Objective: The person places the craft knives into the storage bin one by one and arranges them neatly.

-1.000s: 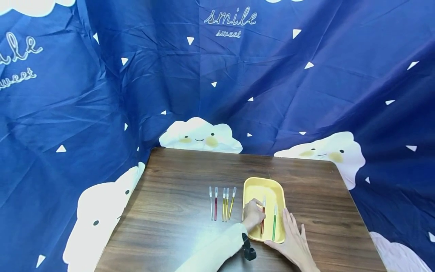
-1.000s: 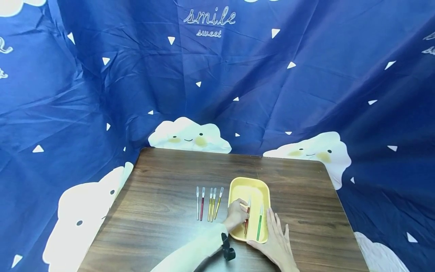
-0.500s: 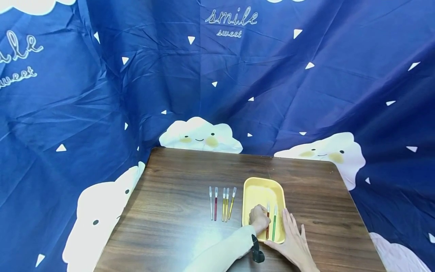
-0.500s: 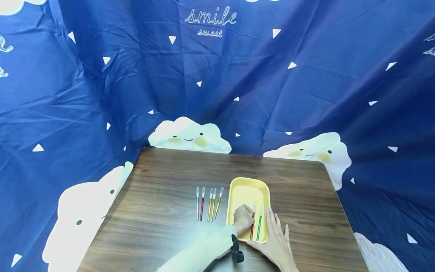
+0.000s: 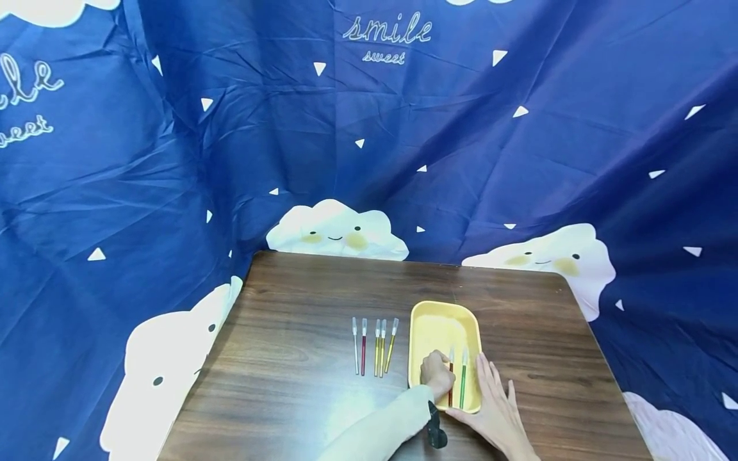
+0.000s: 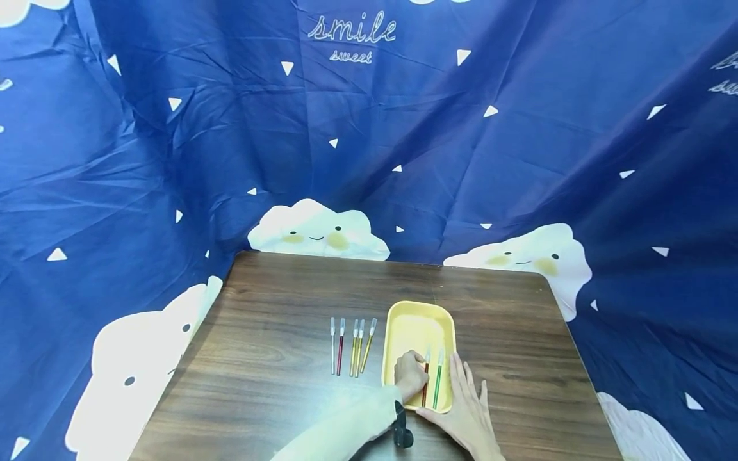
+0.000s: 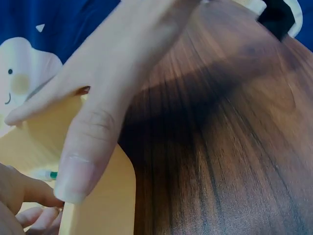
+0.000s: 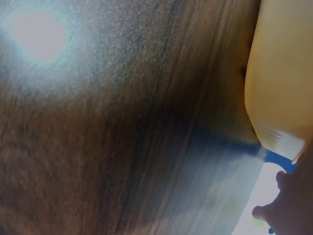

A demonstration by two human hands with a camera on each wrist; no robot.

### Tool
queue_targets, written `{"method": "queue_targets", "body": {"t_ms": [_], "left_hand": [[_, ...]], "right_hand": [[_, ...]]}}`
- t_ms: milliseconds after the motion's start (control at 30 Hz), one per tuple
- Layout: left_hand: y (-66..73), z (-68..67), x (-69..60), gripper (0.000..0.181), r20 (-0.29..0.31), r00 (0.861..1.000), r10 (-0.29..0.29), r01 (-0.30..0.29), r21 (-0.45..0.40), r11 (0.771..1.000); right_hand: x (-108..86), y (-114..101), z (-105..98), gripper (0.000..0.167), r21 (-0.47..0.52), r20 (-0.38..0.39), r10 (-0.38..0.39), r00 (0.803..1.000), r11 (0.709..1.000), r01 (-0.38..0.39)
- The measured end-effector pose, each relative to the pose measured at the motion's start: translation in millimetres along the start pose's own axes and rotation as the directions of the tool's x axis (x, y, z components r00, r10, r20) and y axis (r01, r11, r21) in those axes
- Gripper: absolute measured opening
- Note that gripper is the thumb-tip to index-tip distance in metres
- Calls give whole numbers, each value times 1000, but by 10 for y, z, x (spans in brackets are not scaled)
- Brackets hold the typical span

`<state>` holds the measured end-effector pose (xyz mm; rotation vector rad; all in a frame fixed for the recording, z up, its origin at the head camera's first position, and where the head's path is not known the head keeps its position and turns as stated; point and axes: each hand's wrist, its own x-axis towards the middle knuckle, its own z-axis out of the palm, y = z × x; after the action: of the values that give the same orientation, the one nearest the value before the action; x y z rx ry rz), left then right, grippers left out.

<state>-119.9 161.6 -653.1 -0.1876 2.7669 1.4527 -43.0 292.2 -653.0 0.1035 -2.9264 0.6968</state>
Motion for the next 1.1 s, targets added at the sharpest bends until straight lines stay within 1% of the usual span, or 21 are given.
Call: {"method": "queue_targets", "body": {"t_ms": [100, 200, 400, 467, 533, 600, 767, 900, 1100], "left_hand": [[-4, 9, 7, 26, 11, 1000, 13, -13, 10, 1000], [43, 19, 6, 27, 16, 1000, 18, -18, 58, 998], [133, 76, -1, 33, -38, 999, -6, 13, 191, 982], [139, 99, -5, 34, -55, 998, -3, 15, 218, 976], [147, 99, -12, 34, -59, 998, -3, 16, 227, 974], [165, 81, -14, 33, -40, 999, -7, 16, 220, 975], [235, -34, -9, 32, 29, 999, -21, 16, 174, 985], [302, -110, 14, 33, 58, 998, 3, -10, 129, 992], [339, -209, 74, 32, 86, 995, 46, -48, 16, 999]], "right_hand": [[8, -18, 1, 133, -8, 9, 8, 1000, 1000, -8], [13, -20, -7, 133, -13, 13, 10, 1000, 1000, -10], [11, -12, 10, 133, -15, 15, 5, 1000, 1000, -5], [8, -10, 11, 133, -11, 20, 9, 1000, 1000, -9], [4, -9, 10, 133, -13, 15, 8, 1000, 1000, -8], [3, -3, 3, 133, -13, 12, 6, 1000, 1000, -6], [3, 10, 6, 132, -3, 3, 3, 1000, 1000, -3], [7, 16, 8, 132, -7, 5, 5, 1000, 1000, -5], [-3, 4, 16, 132, -1, -8, -12, 1000, 1000, 12]]}}
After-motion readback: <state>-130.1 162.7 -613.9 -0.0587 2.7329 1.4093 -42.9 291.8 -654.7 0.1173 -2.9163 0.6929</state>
